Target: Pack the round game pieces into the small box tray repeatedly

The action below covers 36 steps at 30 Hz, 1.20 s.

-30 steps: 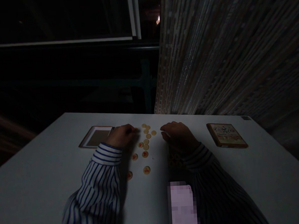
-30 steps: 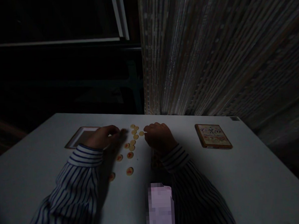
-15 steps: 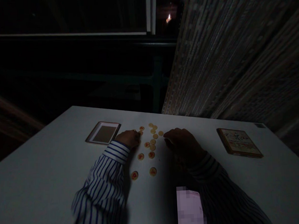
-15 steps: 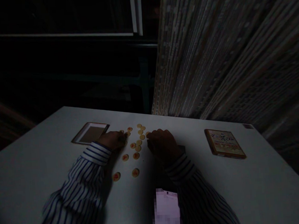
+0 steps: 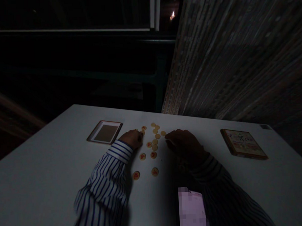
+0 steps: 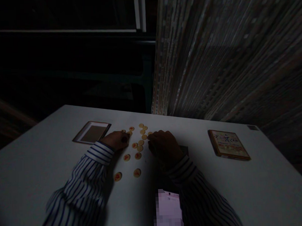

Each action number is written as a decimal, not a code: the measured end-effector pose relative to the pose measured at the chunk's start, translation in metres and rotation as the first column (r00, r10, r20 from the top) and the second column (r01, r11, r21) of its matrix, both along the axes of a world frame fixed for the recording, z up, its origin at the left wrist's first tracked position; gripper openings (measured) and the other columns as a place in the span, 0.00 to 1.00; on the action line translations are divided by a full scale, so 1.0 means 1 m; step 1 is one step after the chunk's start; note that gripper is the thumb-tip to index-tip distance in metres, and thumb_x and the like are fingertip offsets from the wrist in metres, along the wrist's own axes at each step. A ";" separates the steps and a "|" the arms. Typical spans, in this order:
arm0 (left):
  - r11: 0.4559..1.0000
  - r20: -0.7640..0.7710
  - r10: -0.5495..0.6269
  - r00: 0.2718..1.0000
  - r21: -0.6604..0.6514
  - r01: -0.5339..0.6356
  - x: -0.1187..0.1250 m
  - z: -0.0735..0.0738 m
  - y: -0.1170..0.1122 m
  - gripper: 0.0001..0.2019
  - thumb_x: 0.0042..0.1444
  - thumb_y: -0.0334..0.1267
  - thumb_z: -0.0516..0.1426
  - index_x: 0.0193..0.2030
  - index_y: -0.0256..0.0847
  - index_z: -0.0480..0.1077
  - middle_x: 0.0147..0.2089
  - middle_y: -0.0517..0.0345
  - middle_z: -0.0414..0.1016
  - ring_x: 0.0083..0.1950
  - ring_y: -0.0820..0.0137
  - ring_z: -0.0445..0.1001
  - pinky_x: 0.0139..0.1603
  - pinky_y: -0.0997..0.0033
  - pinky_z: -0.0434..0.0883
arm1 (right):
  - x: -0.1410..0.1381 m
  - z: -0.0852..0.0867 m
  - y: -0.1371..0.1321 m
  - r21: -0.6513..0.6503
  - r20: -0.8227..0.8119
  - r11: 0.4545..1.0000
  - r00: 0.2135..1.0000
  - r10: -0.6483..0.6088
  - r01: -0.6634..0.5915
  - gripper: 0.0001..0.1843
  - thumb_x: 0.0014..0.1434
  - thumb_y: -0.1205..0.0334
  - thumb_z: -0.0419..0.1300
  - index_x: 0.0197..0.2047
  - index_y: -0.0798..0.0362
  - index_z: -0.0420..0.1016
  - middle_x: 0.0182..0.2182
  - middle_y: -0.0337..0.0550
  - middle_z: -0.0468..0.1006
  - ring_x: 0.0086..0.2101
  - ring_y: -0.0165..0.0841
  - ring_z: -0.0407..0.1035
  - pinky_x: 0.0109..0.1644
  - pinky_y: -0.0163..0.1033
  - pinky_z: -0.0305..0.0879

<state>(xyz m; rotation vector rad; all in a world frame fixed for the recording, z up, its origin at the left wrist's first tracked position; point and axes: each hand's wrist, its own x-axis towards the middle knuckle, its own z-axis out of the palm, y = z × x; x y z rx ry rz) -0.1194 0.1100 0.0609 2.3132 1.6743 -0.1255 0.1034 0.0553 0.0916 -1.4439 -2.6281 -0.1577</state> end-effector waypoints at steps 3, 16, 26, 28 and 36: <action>1.000 0.047 0.010 0.999 0.023 -0.011 -0.001 0.001 -0.002 0.10 0.42 0.39 0.54 0.32 0.44 0.73 0.35 0.53 0.74 0.37 0.63 0.72 0.36 0.69 0.66 | 0.000 0.000 -0.001 0.003 0.005 1.000 1.000 0.002 -0.002 0.11 0.57 0.63 0.47 0.40 0.53 0.68 0.35 0.44 0.73 0.36 0.34 0.63 0.37 0.38 0.51; 1.000 0.570 0.009 0.822 -0.007 -0.006 -0.015 0.006 -0.001 0.10 0.43 0.40 0.53 0.32 0.38 0.68 0.30 0.59 0.71 0.32 0.72 0.70 0.36 0.74 0.67 | 0.002 -0.002 0.001 -0.004 0.000 1.000 1.000 0.006 -0.006 0.11 0.58 0.62 0.47 0.40 0.53 0.69 0.34 0.44 0.73 0.35 0.33 0.63 0.35 0.38 0.51; 0.995 0.714 0.076 0.696 -0.096 -0.011 -0.017 0.021 -0.007 0.10 0.42 0.37 0.55 0.33 0.36 0.66 0.31 0.58 0.71 0.33 0.73 0.69 0.38 0.73 0.67 | 0.003 -0.003 -0.001 0.004 -0.001 1.000 1.000 0.011 -0.011 0.11 0.58 0.62 0.47 0.39 0.53 0.69 0.33 0.44 0.73 0.34 0.32 0.63 0.36 0.37 0.51; 0.993 0.759 0.088 0.645 -0.118 0.003 -0.017 0.023 -0.008 0.10 0.43 0.37 0.56 0.33 0.36 0.66 0.32 0.58 0.71 0.34 0.73 0.69 0.40 0.72 0.67 | 0.003 -0.004 0.000 -0.006 0.002 1.000 1.000 0.014 -0.014 0.10 0.58 0.62 0.48 0.38 0.53 0.69 0.32 0.44 0.73 0.34 0.32 0.63 0.36 0.37 0.50; 0.968 0.866 0.185 0.464 -0.242 0.066 -0.017 0.027 -0.011 0.13 0.40 0.36 0.59 0.35 0.35 0.67 0.31 0.59 0.73 0.34 0.73 0.71 0.42 0.68 0.68 | 0.001 -0.005 -0.001 -0.008 0.001 1.000 1.000 0.020 -0.020 0.11 0.58 0.62 0.47 0.40 0.53 0.68 0.34 0.45 0.73 0.35 0.33 0.63 0.36 0.37 0.50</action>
